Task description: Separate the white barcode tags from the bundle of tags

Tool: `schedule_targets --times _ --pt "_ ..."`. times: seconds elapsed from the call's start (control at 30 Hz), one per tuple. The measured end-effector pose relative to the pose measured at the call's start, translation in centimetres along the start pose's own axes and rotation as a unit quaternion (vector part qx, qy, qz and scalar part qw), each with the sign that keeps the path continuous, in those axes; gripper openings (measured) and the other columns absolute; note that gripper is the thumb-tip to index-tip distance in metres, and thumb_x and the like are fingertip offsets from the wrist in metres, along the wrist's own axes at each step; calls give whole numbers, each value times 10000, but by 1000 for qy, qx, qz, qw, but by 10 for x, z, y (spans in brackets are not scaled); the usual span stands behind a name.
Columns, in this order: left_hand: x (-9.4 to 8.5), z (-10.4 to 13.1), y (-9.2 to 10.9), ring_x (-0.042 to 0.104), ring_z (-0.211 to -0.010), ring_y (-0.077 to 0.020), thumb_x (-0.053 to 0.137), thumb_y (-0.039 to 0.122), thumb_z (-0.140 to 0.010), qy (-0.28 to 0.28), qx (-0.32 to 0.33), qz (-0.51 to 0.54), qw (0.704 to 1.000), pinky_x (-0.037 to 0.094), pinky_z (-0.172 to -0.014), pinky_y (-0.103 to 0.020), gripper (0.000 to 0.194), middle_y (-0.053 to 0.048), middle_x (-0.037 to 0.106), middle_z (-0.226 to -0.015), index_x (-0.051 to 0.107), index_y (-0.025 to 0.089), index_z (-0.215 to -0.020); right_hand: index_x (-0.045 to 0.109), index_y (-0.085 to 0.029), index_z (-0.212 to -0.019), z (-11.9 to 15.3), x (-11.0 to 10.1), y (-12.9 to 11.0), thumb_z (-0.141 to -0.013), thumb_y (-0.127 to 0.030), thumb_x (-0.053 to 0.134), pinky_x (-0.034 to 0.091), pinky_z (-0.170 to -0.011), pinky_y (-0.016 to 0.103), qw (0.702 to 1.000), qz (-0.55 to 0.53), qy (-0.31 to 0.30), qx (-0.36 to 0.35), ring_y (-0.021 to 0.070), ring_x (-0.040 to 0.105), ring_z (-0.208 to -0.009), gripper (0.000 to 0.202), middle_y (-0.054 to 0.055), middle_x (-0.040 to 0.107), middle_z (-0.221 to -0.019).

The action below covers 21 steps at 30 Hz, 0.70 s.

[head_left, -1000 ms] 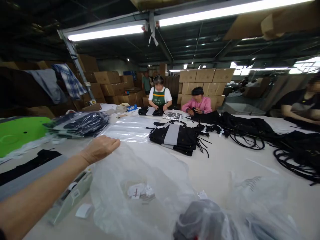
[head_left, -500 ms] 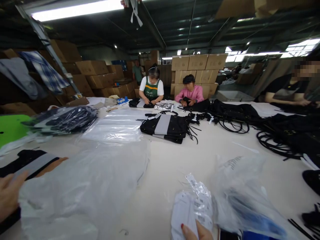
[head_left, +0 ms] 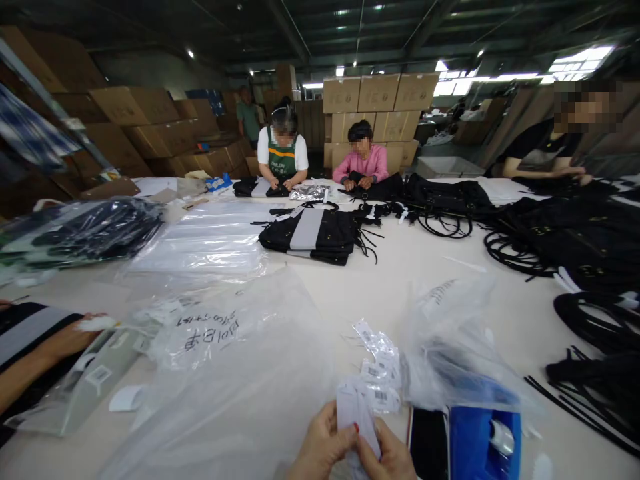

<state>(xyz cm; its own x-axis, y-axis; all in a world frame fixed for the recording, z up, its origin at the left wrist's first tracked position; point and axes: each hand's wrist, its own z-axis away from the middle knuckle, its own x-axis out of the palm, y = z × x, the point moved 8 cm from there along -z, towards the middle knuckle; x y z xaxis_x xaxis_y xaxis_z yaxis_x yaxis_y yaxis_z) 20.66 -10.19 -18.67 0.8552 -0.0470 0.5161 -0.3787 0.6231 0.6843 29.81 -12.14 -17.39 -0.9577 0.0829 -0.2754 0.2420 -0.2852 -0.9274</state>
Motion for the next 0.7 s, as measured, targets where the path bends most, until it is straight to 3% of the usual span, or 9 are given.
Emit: schedule_targets --times 0.07,0.17,0.27,0.37,0.43,0.57,0.7 --pt "12 -1 -5 611 -744 -248 780 328 -491 -23 -35 82 996 452 -678 -322 428 -89 659 -727 632 129 -840 649 -175 -834 4 -2 8 -719 -577 442 454 -518 254 998 61 26 -5 193 576 -524 467 50 632 -577" --pt "9 4 -2 583 -593 -169 796 228 -438 10 -51 153 987 428 -602 -257 308 -34 628 -587 647 123 -686 620 -181 -1006 9 4 14 -709 -494 485 466 -573 283 995 87 40 -7 222 607 -586 452 80 662 -681" --pt "-10 4 -1 556 -536 -131 801 172 -402 72 -53 185 979 423 -583 -238 294 -18 624 -558 655 115 -651 602 -211 -1030 7 27 13 -621 -456 585 479 -625 282 995 -74 -69 19 212 624 -661 477 64 673 -792" --pt "-31 0 -5 578 -569 -138 772 127 -456 108 -50 213 970 447 -656 -260 250 -36 650 -608 659 105 -678 584 -182 -1030 6 43 2 -549 -435 651 465 -723 300 947 -273 -166 43 199 627 -744 547 58 666 -834" --pt "-37 -2 -10 583 -563 -144 740 104 -499 116 -54 247 961 460 -697 -290 192 -41 652 -606 652 97 -669 588 -169 -983 2 41 1 -554 -410 667 452 -727 301 933 -315 -165 48 191 624 -741 499 49 665 -784" --pt "-43 -2 -19 592 -549 -163 643 58 -590 164 -74 305 935 475 -727 -342 60 -61 645 -585 622 82 -640 587 -168 -760 -4 31 21 -584 -381 676 397 -525 229 956 -256 -120 84 141 562 -542 290 2 624 -599" --pt "-50 -2 -16 594 -533 -162 551 26 -674 207 -65 307 927 486 -707 -348 73 -76 639 -572 594 82 -655 577 -169 -712 -6 26 33 -545 -368 725 308 -444 197 968 -205 -99 104 89 458 -439 298 -44 549 -489"
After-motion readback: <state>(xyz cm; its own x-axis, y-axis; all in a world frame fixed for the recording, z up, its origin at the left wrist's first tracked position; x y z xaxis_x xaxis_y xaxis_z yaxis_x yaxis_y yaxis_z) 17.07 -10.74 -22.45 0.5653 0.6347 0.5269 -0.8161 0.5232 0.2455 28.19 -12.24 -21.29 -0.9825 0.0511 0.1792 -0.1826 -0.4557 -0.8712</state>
